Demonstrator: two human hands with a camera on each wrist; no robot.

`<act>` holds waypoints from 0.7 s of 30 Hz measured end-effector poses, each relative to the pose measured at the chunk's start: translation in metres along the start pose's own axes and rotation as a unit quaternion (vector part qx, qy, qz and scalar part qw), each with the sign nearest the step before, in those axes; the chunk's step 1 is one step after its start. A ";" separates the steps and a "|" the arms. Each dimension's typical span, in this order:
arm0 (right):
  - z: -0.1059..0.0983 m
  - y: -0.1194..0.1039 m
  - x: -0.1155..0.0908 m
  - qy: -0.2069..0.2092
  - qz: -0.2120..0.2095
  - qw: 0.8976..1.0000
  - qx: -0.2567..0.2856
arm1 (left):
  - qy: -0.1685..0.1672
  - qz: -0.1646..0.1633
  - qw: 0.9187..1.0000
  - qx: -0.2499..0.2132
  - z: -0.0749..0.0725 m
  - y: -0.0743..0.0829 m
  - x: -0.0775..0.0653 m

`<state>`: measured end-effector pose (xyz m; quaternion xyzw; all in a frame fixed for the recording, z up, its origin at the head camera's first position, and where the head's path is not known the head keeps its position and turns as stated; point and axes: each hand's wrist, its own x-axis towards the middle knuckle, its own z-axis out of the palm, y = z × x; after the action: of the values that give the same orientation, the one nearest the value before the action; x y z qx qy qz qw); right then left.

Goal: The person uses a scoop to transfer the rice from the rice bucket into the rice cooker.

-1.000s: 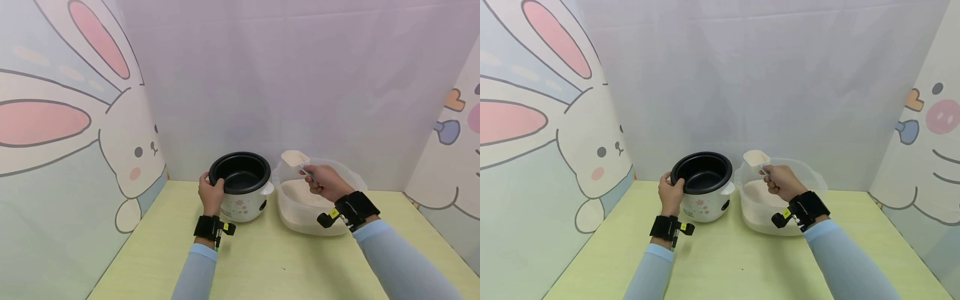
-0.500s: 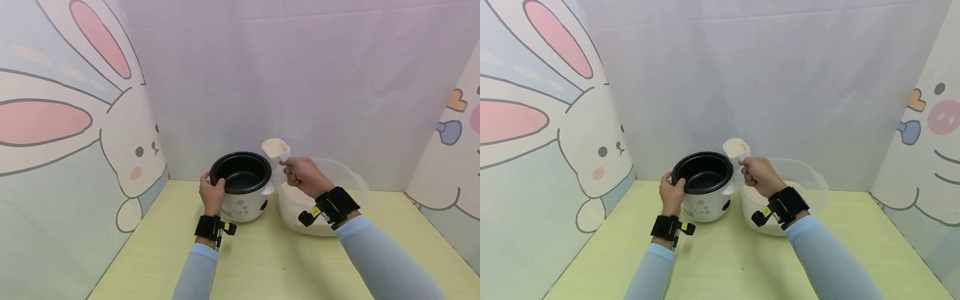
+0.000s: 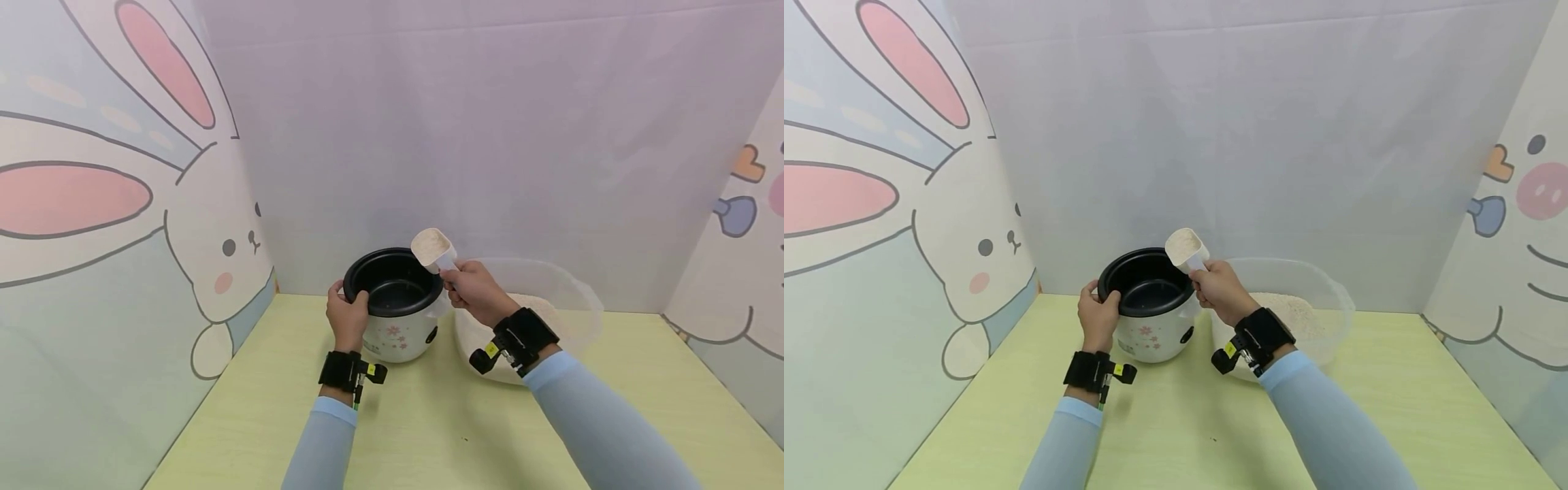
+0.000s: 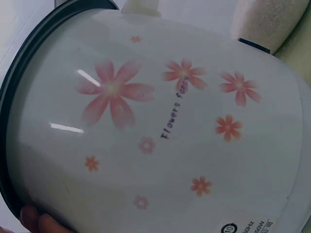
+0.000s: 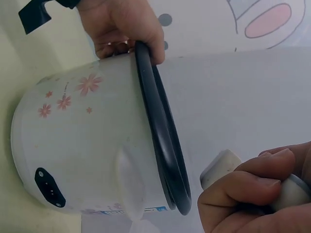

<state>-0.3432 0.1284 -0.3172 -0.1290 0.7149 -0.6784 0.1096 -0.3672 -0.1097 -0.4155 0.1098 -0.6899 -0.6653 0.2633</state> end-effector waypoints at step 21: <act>0.016 0.008 0.006 0.024 -0.013 0.998 -0.058 | -0.002 0.003 1.000 0.001 -0.001 0.002 -0.001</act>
<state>-0.3437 0.1117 -0.3259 -0.1284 0.7534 -0.6404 0.0758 -0.3654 -0.1094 -0.4143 0.1063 -0.6915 -0.6640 0.2638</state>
